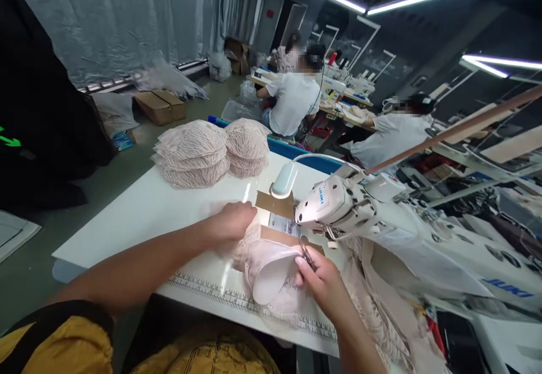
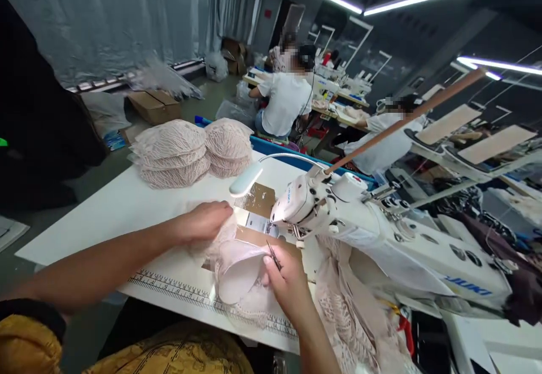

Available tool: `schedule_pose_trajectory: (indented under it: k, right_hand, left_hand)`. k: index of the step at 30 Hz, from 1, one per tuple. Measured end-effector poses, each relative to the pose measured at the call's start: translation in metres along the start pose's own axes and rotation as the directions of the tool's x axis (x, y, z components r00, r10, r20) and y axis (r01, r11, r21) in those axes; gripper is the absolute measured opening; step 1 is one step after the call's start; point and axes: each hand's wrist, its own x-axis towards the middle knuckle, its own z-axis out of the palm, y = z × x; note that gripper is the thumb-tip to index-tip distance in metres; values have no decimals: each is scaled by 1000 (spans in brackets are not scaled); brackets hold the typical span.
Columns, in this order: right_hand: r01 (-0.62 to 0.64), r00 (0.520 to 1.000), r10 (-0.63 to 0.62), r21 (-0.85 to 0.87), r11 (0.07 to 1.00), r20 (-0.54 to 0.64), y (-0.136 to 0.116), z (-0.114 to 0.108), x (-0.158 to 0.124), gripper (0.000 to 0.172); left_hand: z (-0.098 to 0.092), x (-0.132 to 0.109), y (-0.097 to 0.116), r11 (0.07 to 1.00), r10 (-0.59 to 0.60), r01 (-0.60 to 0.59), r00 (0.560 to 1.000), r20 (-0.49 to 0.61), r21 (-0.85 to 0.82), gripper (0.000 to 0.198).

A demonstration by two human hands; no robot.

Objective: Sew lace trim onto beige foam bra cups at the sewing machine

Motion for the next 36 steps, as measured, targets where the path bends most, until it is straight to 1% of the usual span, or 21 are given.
schedule_pose_trajectory:
  k: [3,5,6,8,10,11,13,14,15,16,17,18,19,20,21,22,23,26,32,34,36]
  right_hand:
    - [-53,992,19,264,963,128,-23,22,25,30]
    - [-37,984,-35,391,920,175,-38,40,44,29]
    - [-3,980,-82,430,903,180,-46,49,55,29]
    - [124,975,-196,464,877,109,-65,62,80,30]
    - [308,949,-307,398,864,-66,-84,67,108,36]
    - [401,914,-352,319,859,-201,-94,66,124,38]
    - [576,760,-480,112,810,-438,-111,61,157,43]
    - [619,680,-527,15,785,-510,-117,58,173,44]
    - [634,630,-563,-65,771,-534,-120,55,190,44]
    - [636,603,-594,-128,761,-533,-121,54,205,43]
    - [625,601,-608,-170,762,-519,-119,53,220,42]
    - [602,628,-611,-197,774,-482,-114,54,232,42]
    - [568,679,-601,-217,794,-420,-107,56,242,43]
    - [530,731,-580,-237,815,-361,-99,58,249,42]
    - [506,758,-562,-245,827,-332,-90,61,252,42]
    - [487,775,-547,-253,836,-315,-81,63,252,42]
    - [472,783,-537,-264,841,-313,-73,65,247,42]
    - [456,792,-545,-329,827,-273,-56,64,214,46]
    - [542,837,-534,-318,778,119,-24,37,91,44]
    - [464,883,-457,-344,817,107,-5,21,51,36]
    - [271,944,-322,-386,882,-74,21,-1,14,25]
  left_hand:
    - [-2,-38,-33,995,-91,91,996,10,-29,18]
    - [-6,-64,-52,994,-93,94,995,25,-55,1]
    - [-11,-76,-61,993,-89,90,996,25,-71,8]
    - [-30,-99,-75,991,-100,96,994,-41,-87,17]
    - [-61,-114,-85,991,-129,118,956,-262,-57,22]
    - [-79,-119,-90,991,-127,137,908,-399,-4,24]
    - [-117,-119,-99,972,-84,208,744,-662,110,26]
    - [-132,-114,-104,958,-65,254,648,-759,136,25]
    - [-145,-105,-110,946,-44,289,556,-830,144,22]
    - [-153,-94,-116,945,-15,289,507,-862,154,18]
    - [-156,-81,-122,950,28,256,504,-863,180,14]
    - [-154,-66,-129,954,50,219,552,-832,203,12]
    - [-147,-51,-136,958,38,204,605,-795,201,12]
    - [-137,-38,-142,962,15,181,713,-701,204,17]
    - [-124,-26,-147,969,-41,180,790,-611,168,24]
    - [-111,-17,-152,977,-66,162,848,-526,139,39]
    - [-99,-10,-155,980,-79,158,873,-482,124,53]
    - [-76,-5,-158,983,-100,161,864,-493,83,73]
    - [-81,-26,-138,996,10,39,830,-558,75,67]
    - [-76,-39,-125,998,46,-9,832,-553,69,61]
    - [-63,-53,-113,999,31,-17,866,-500,33,53]
